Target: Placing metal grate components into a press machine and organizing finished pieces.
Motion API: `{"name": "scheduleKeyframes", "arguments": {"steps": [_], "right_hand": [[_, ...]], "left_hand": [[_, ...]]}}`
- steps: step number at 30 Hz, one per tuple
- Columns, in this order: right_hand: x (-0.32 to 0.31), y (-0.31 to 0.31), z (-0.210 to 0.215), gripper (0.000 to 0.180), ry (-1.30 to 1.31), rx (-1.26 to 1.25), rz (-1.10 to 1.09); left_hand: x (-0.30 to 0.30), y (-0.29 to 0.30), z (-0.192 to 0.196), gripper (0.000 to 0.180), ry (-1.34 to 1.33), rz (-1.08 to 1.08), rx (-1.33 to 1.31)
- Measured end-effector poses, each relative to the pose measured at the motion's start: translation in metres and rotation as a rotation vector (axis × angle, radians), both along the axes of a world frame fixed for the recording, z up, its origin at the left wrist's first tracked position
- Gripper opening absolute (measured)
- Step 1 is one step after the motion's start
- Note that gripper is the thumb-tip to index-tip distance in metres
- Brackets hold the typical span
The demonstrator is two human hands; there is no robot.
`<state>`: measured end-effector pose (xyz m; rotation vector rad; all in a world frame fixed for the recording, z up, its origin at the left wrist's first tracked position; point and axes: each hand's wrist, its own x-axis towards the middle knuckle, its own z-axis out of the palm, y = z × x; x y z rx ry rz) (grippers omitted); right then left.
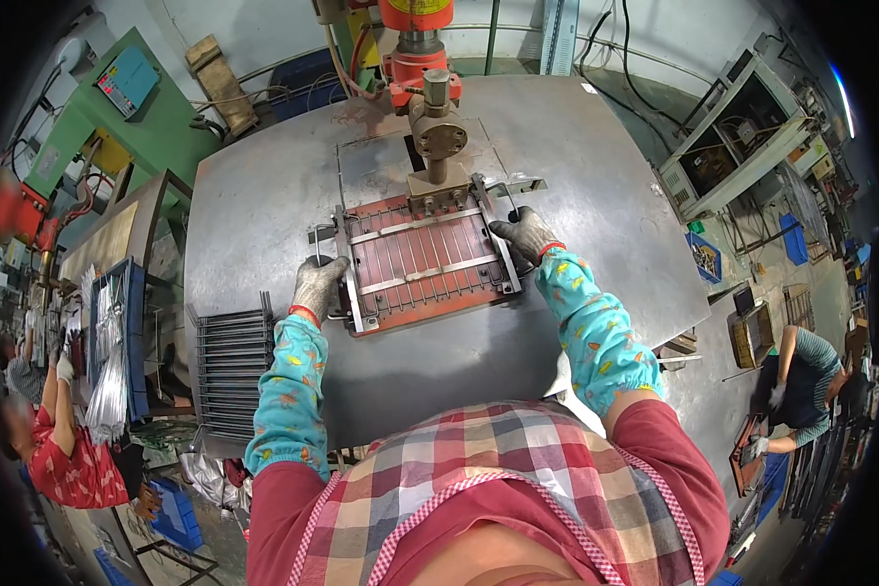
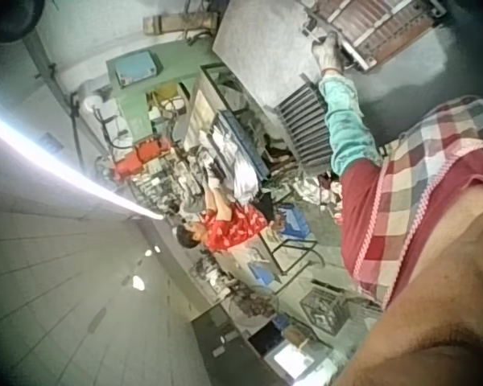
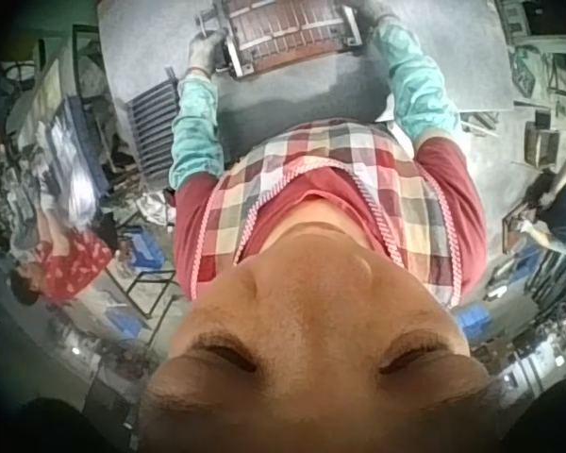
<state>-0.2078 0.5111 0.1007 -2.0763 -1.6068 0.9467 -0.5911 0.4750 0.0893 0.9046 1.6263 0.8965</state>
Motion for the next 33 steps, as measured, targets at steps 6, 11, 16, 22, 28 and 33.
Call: {"name": "scheduleKeyframes", "arguments": {"steps": [6,11,16,22,28,33], "right_hand": [[-0.003,-0.003,0.007,0.073,0.068,-0.048,-0.004],[0.010,0.013,0.001,0.075,0.105,0.037,0.025],[-0.020,0.044,0.025,0.084,-0.064,0.455,0.028],[-0.019,0.019,0.010,0.080,-0.136,0.486,0.098],[-0.012,-0.005,0.003,0.088,-0.174,0.199,-0.110],[0.004,0.014,-0.056,0.058,0.450,0.420,-0.284]], "left_hand": [[-0.009,-0.004,-0.008,0.026,-0.064,0.025,-0.023],[0.007,-0.025,0.023,0.021,-0.343,0.137,-0.026],[0.025,-0.026,-0.023,0.022,-0.680,0.469,0.168],[0.150,-0.115,-0.008,0.024,-0.822,-0.214,0.042],[0.082,-0.047,0.000,0.054,0.488,0.099,0.558],[0.017,0.022,0.011,0.074,0.421,0.191,0.122]]}}
